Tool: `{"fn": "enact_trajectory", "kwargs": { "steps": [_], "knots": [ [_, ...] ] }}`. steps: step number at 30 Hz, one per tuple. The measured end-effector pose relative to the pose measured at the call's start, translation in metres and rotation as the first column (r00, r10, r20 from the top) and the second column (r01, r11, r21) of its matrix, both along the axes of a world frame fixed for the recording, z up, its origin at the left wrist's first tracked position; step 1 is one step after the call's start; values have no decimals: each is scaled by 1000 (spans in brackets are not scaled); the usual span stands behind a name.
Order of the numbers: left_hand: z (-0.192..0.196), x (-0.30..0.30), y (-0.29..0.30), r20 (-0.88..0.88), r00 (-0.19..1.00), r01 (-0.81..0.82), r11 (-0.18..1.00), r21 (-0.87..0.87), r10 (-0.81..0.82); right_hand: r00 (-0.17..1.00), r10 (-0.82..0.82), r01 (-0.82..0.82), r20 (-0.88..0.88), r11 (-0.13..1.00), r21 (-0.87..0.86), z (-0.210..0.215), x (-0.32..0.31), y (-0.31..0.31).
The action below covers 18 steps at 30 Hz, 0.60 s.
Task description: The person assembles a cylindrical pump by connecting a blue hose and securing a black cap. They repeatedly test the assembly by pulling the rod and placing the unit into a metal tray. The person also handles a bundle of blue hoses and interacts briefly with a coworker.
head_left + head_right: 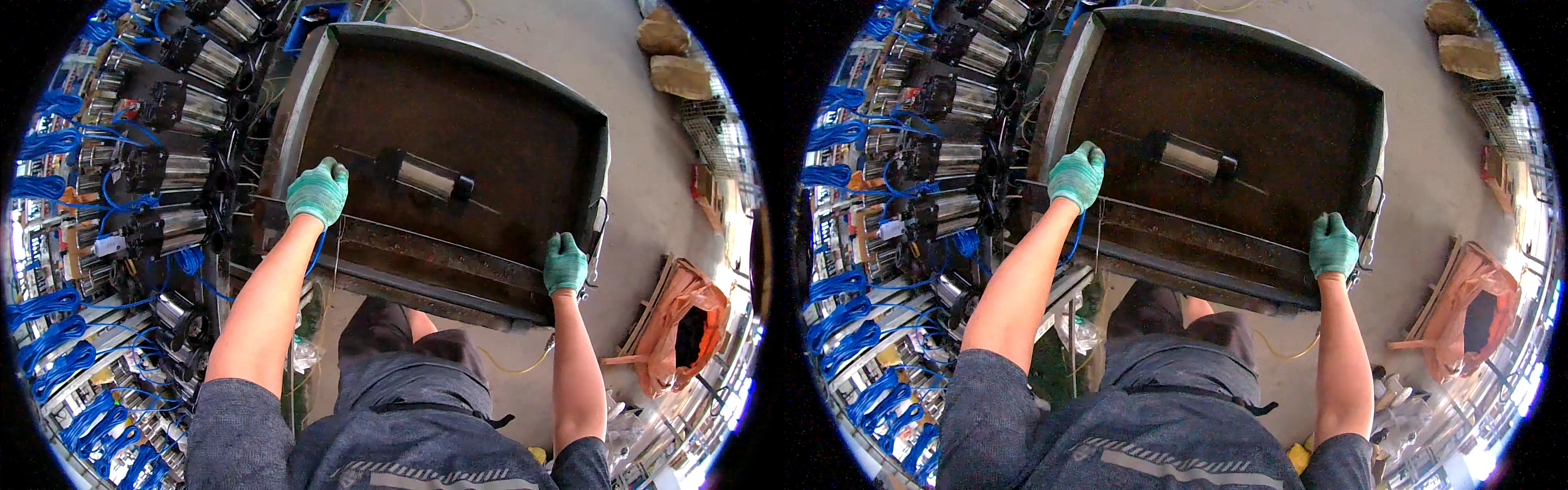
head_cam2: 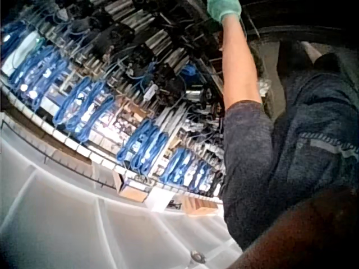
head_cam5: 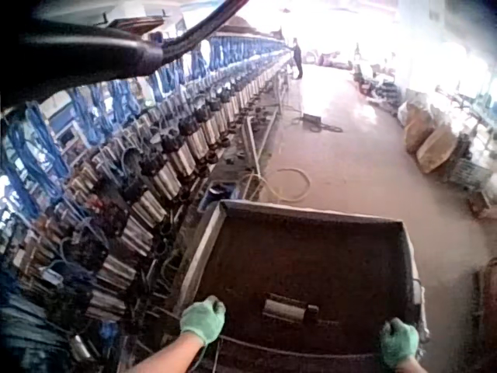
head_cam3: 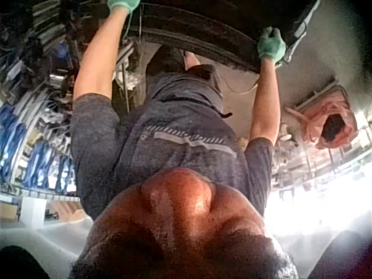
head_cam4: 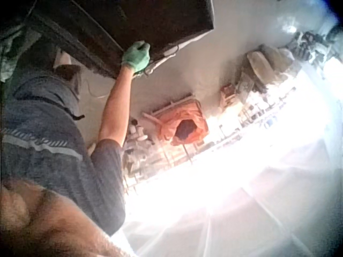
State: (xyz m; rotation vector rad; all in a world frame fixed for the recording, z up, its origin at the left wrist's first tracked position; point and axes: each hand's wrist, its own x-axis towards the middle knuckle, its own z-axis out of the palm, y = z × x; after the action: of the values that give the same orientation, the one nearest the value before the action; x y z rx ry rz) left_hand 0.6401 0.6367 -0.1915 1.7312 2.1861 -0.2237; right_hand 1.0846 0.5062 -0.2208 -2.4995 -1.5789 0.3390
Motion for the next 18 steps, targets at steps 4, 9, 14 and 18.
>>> {"fn": "enact_trajectory", "kwargs": {
  "steps": [4, 9, 14, 18],
  "knots": [
    [-2, -2, 2, 21, 1000, 12, 999, -34, -12, 1000, -9, 8, -28, 1000, -7, -7, 4, -1],
    [-1, -2, 3, 14, 1000, 12, 999, -45, -12, 1000, -14, 14, 14, 999, 33, 2, -5, 1],
    [-6, -3, 2, 10, 1000, 23, 1000, -10, -23, 998, -47, 46, -41, 999, -8, 6, -6, 2],
    [-4, -2, 4, 10, 1000, 29, 999, -33, -28, 1000, -20, 19, 19, 999, 33, -1, -3, -1]
  ]
}}
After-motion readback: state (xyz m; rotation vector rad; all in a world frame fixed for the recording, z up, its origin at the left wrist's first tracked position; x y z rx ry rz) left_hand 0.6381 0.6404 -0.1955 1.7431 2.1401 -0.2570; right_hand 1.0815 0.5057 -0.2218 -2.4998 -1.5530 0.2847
